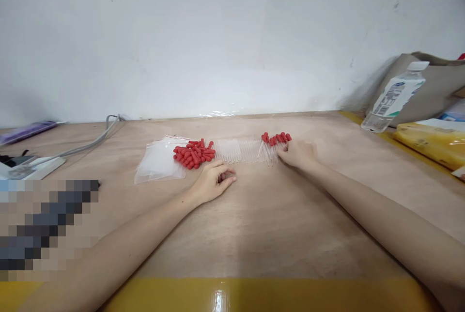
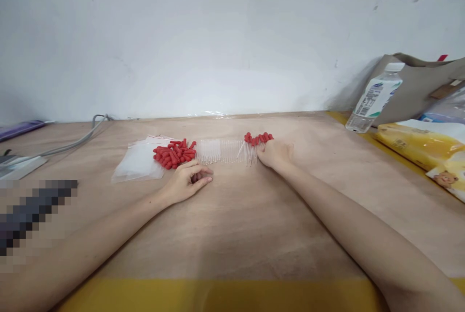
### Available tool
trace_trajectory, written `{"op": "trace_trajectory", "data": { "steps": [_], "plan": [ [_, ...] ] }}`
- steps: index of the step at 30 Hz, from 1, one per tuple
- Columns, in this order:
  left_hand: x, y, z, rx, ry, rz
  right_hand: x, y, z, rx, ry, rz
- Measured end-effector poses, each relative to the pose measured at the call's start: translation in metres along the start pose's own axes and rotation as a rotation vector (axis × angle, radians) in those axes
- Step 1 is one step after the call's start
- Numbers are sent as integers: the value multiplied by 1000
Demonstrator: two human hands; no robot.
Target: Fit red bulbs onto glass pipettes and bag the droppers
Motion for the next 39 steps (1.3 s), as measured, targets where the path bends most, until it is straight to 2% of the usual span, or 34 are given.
{"op": "trace_trajectory", "data": {
  "steps": [8, 11, 14, 18, 23, 24, 26, 29, 31, 35, 39],
  "plan": [
    [1, 0, 0, 0, 8, -6, -1, -10, -5, -43, 23, -65],
    [0, -2, -1, 0, 12, -13, -4, -4, -5, -38, 14, -88],
    [-1, 1, 1, 56, 6, 40, -9, 9, -11, 33, 40, -19],
    [0, 20, -4, 255, 37, 199, -24, 16, -37, 228, 246, 110],
    [25, 55, -34, 583, 184, 238, -52, 0, -68, 417, 556, 146],
    [33, 60, -42, 639, 218, 204, -56, -2, -70, 444, 599, 165],
    [53, 60, -62, 715, 268, 45, -63, 0, -72, 478, 667, 223],
    [76, 48, -91, 756, 346, -238, -69, 6, -73, 484, 746, 279],
    [84, 40, -105, 735, 375, -322, -71, 11, -73, 473, 770, 287],
    [90, 31, -121, 693, 412, -379, -73, 16, -73, 471, 755, 265],
    [90, 38, -117, 647, 435, -343, -72, 15, -72, 493, 721, 203]
  ]
}}
Point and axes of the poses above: each hand's wrist, its own x-axis towards the middle knuckle, its own y-axis out of the back of the hand, z = x × y, the point moved 8 cm from there along x, towards the middle knuckle
